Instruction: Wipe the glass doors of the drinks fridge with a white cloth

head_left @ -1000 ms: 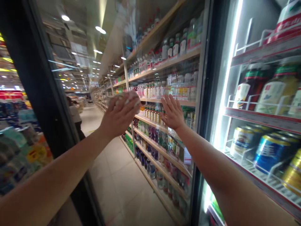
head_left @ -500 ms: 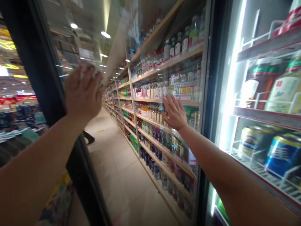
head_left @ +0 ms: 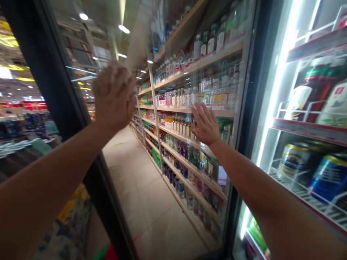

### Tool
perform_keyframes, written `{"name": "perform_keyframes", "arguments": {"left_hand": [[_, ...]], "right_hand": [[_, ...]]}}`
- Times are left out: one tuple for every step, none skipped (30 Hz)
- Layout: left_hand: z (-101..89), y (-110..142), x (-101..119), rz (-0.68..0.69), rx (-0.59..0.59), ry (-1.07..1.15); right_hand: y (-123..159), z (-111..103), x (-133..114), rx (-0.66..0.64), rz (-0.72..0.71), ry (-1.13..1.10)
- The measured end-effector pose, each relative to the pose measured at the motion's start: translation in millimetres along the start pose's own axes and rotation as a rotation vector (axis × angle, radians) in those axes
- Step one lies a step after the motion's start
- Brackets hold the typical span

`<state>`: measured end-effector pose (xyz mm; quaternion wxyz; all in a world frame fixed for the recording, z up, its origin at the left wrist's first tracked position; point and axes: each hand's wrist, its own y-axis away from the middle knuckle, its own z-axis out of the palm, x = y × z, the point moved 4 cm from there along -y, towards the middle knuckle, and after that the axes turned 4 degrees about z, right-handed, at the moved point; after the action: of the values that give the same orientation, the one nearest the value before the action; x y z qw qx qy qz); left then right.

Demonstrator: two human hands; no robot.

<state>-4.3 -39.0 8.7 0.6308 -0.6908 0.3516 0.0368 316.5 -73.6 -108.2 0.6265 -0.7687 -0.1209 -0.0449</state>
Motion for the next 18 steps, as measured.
{"name": "perform_keyframes", "arguments": {"left_hand": [[4.7, 2, 15, 0.146, -0.082, 0.006], [7.7, 4, 26, 0.246, -0.143, 0.006], [8.9, 5, 31, 0.282, -0.169, 0.003], [8.4, 4, 33, 0.250, -0.155, -0.001], [6.4, 2, 31, 0.164, -0.100, -0.007], [4.2, 1, 28, 0.051, -0.025, -0.012], [3.2, 0, 26, -0.045, 0.035, -0.009], [3.7, 0, 28, -0.087, 0.066, 0.007], [6.1, 0, 34, -0.056, 0.052, 0.035], [9.5, 0, 44, 0.040, -0.001, 0.069], [12.6, 0, 54, 0.178, -0.073, 0.101], [14.6, -1, 63, 0.306, -0.140, 0.120], [14.9, -2, 68, 0.380, -0.183, 0.119], [13.6, -6, 68, 0.376, -0.185, 0.100], [11.2, -10, 66, 0.303, -0.154, 0.069], [8.5, -15, 62, 0.190, -0.105, 0.040], [6.6, -18, 59, 0.081, -0.063, 0.022], [6.6, -20, 60, 0.026, -0.046, 0.020]], "right_hand": [[0, 0, 0, 0.005, -0.005, 0.002], [0, 0, 0, 0.011, -0.011, 0.006], [0, 0, -1, 0.015, -0.016, 0.011], [0, 0, 0, 0.017, -0.018, 0.015], [1, 0, 0, 0.017, -0.017, 0.018], [1, 0, 0, 0.020, -0.018, 0.023], [1, -1, 0, 0.028, -0.020, 0.029], [1, -1, 0, 0.041, -0.024, 0.037], [1, -1, 0, 0.057, -0.031, 0.047], [2, -2, 0, 0.070, -0.036, 0.057], [2, -2, 0, 0.078, -0.039, 0.064], [2, -2, 0, 0.080, -0.041, 0.067], [2, -2, 0, 0.079, -0.041, 0.067], [2, -2, 0, 0.075, -0.037, 0.065], [2, -2, 0, 0.071, -0.030, 0.060], [2, -2, 1, 0.064, -0.021, 0.051], [2, -2, 1, 0.056, -0.012, 0.040], [2, -2, 1, 0.048, -0.005, 0.027]]}}
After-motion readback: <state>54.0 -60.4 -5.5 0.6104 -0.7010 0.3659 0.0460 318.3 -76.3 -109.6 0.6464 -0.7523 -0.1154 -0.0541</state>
